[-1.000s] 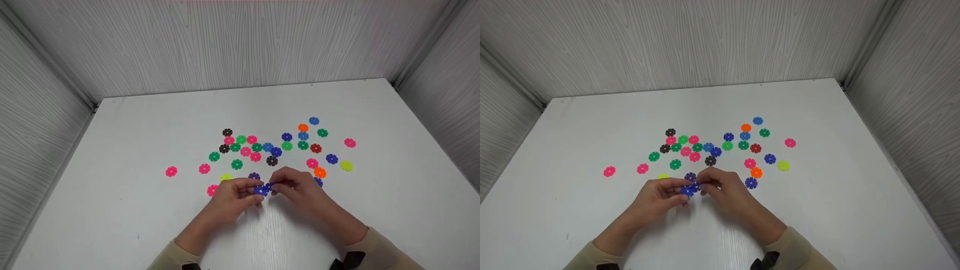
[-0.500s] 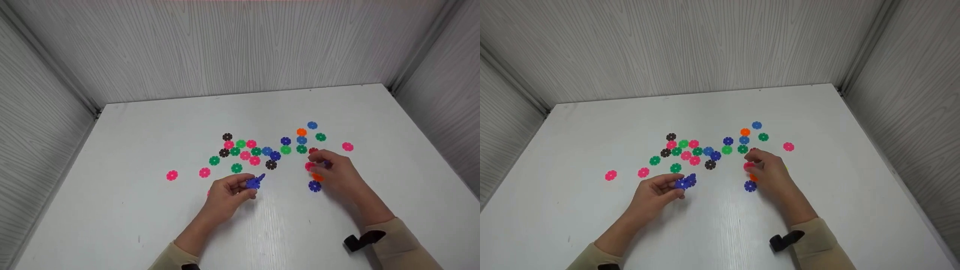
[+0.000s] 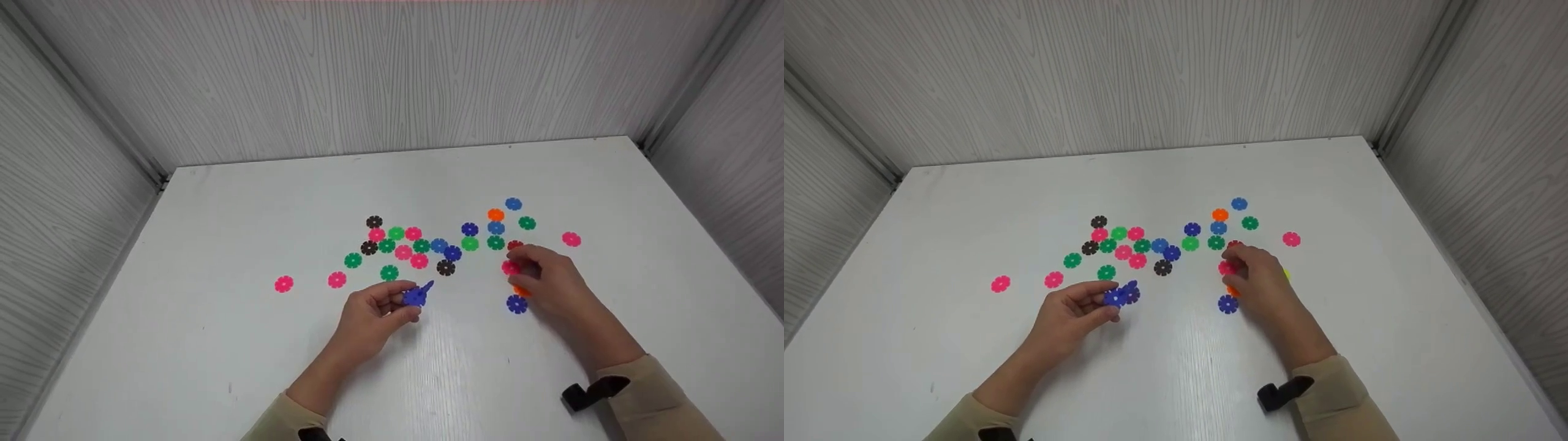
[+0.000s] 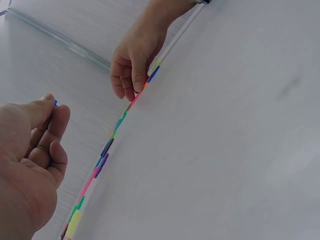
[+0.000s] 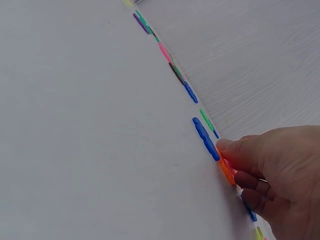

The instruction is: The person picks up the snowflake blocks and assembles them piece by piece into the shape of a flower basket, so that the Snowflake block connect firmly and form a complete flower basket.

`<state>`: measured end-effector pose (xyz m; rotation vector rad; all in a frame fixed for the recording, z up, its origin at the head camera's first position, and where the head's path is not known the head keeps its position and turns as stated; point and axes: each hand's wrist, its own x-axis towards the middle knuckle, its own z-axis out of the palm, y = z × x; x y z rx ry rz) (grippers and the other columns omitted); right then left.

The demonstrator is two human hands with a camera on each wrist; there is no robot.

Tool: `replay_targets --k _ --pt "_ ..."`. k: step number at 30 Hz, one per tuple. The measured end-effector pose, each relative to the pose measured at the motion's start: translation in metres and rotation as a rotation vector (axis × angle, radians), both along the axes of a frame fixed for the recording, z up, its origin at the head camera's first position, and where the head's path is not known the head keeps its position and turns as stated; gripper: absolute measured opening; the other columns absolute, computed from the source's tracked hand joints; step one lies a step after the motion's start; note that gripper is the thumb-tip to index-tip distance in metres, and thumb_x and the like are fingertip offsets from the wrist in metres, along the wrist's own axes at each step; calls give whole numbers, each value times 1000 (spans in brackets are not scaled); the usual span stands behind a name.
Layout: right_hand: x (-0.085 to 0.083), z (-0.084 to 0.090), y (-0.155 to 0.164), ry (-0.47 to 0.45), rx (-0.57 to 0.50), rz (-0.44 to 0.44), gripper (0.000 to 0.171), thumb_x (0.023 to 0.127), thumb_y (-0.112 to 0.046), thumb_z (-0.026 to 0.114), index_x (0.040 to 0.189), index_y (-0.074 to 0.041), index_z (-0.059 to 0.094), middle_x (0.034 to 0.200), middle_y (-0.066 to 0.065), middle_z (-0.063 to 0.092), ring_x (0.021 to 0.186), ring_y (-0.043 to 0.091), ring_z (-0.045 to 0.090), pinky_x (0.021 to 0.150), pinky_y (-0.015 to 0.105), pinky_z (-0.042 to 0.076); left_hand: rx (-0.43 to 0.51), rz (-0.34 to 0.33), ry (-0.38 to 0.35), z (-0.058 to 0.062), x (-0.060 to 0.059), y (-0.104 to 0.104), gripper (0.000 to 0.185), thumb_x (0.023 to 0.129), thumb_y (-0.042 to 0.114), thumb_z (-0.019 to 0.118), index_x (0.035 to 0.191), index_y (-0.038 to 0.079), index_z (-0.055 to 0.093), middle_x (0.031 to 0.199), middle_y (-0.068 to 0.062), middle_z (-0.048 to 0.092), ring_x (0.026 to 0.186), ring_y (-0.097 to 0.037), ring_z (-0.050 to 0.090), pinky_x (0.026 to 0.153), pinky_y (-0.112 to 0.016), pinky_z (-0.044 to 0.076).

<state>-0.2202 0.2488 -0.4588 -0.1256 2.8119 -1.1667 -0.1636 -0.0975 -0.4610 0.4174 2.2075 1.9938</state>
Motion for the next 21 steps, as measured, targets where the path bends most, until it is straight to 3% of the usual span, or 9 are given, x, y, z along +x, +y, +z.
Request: replay_targets --k 4,11,16,21 --pt "-1 0 1 20 5 -3 52 96 -13 80 144 -14 59 140 14 59 132 35 54 105 49 55 -7 -1 0 -1 -1 0 39 95 17 82 132 10 73 107 -6 77 96 -24 76 89 -31 62" --pt "-3 2 -1 -24 1 -12 53 98 -13 77 147 -12 57 142 14 58 135 36 53 107 49 54 -12 -5 15 1 -1 0 38 95 17 82 132 10 74 106 -6 77 96 -24 76 89 -31 62" --pt "-5 3 -4 -18 14 5 47 99 -11 76 143 -14 59 132 12 60 126 33 55 105 48 56 -16 4 17 2 0 1 37 95 16 82 131 9 74 105 -7 76 96 -24 75 89 -30 62" --pt "-1 4 -7 -4 19 -13 36 99 -17 77 133 -17 66 122 9 63 117 29 57 94 40 61 -19 22 -6 2 1 4 40 95 16 82 133 5 72 107 -6 77 97 -23 76 89 -29 61"
